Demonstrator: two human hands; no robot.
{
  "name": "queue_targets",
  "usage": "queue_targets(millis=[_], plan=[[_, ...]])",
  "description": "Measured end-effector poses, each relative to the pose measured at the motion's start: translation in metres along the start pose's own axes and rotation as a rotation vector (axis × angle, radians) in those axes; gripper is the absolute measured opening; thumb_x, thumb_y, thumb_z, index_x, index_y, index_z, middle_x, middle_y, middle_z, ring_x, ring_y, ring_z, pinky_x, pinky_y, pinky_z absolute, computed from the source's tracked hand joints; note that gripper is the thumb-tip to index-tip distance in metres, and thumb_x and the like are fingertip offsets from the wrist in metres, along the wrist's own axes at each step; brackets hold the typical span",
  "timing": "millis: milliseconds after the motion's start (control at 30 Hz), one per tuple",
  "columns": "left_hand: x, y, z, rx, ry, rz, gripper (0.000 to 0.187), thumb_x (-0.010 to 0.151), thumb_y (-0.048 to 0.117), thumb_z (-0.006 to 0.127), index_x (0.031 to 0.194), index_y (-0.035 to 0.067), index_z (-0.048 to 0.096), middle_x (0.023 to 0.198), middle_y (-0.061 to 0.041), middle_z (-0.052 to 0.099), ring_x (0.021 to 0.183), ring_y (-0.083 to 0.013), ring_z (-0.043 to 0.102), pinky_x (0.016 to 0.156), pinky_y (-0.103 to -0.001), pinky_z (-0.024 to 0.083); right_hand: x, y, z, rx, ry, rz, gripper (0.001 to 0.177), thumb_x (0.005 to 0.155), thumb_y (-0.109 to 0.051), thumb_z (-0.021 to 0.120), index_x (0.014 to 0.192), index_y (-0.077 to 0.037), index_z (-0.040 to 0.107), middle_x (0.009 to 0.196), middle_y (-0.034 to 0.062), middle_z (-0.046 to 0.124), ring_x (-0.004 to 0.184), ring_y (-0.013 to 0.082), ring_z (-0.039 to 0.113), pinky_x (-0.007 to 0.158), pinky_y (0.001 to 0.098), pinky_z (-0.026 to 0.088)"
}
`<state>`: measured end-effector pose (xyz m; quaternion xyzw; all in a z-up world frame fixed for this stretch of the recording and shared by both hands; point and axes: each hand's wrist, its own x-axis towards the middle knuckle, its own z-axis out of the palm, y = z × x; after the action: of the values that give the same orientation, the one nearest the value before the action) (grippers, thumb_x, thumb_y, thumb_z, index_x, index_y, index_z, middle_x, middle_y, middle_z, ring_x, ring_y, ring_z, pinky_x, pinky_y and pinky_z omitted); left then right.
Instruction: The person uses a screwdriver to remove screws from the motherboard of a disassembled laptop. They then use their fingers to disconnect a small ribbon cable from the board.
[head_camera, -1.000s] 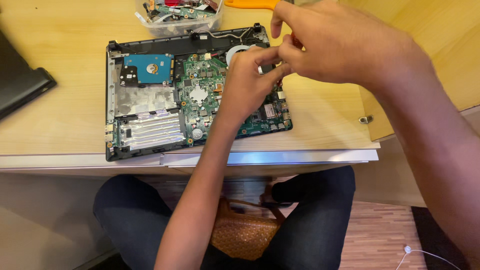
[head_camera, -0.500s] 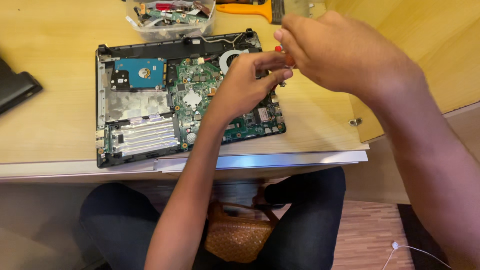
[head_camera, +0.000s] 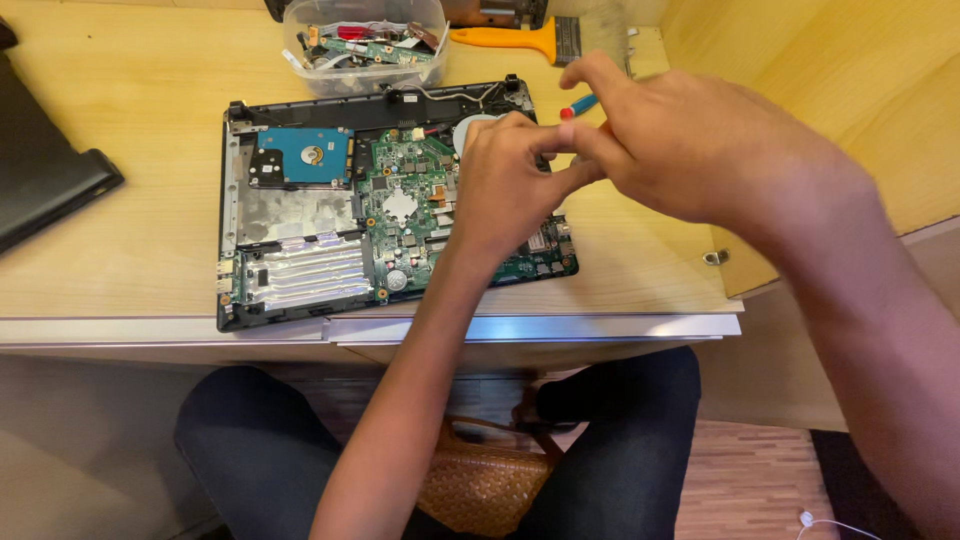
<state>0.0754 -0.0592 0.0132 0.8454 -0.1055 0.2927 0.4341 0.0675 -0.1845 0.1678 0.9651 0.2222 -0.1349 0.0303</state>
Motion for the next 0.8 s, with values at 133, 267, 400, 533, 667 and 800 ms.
queue_targets(millis=[133,267,400,533,667,800], plan=[[0.001,0.017,-0.008,-0.02,-0.09,-0.006,0.028,0.077,0.051,0.079,0.081,0.025,0.072,0.083,0.017,0.077,0.074,-0.0149,0.067,0.083,-0.04,0.04,0.0,0.008,0.006,-0.241,0.038,0.052,0.03,0.113,-0.033,0.036,0.124,-0.008,0.049,0.093,0.0281,0.074,0.083,0.0536,0.07,0.066,0.0595,0.048],[-0.002,0.011,-0.019,-0.264,-0.297,-0.073,0.036,0.093,0.041,0.064,0.115,0.014,0.074,0.117,-0.002,0.078,0.108,-0.019,0.066,0.095,-0.036,0.044,0.01,0.025,0.014,0.027,0.08,-0.247,0.049,0.105,-0.019,0.035,0.153,-0.008,0.032,0.13,0.0251,0.06,0.115,0.0429,0.061,0.089,0.0555,0.045],[0.006,-0.003,-0.015,-0.016,-0.129,-0.084,0.029,0.079,0.057,0.076,0.097,0.035,0.082,0.073,0.007,0.071,0.079,-0.0187,0.061,0.082,-0.038,0.037,0.015,0.016,0.007,0.196,-0.031,-0.22,0.041,0.105,-0.025,0.035,0.145,-0.015,0.037,0.119,0.0155,0.07,0.116,0.0309,0.061,0.097,0.0439,0.042],[0.014,0.006,-0.018,-0.031,-0.144,-0.109,0.03,0.076,0.059,0.075,0.079,0.029,0.08,0.077,0.018,0.078,0.064,-0.0106,0.066,0.088,-0.04,0.037,0.019,0.011,0.013,-0.073,0.176,-0.056,0.04,0.119,-0.043,0.033,0.117,-0.008,0.053,0.098,0.0308,0.069,0.095,0.0589,0.061,0.072,0.0668,0.043],[0.008,-0.007,-0.014,-0.34,-0.188,-0.002,0.019,0.091,0.033,0.073,0.09,0.014,0.071,0.072,0.005,0.067,0.072,-0.0105,0.055,0.072,-0.028,0.044,0.028,0.006,0.001,0.067,0.113,-0.05,0.037,0.096,-0.021,0.035,0.126,-0.014,0.056,0.1,0.0103,0.076,0.106,0.0417,0.062,0.087,0.0543,0.044],[0.005,-0.018,-0.002,-0.273,-0.006,-0.033,0.023,0.081,0.039,0.083,0.096,0.022,0.082,0.093,0.005,0.082,0.075,-0.0088,0.065,0.076,-0.029,0.05,0.027,0.001,0.0,0.015,0.129,-0.015,0.05,0.118,-0.041,0.028,0.11,-0.005,0.061,0.108,0.0292,0.067,0.1,0.0539,0.06,0.081,0.0634,0.043]])
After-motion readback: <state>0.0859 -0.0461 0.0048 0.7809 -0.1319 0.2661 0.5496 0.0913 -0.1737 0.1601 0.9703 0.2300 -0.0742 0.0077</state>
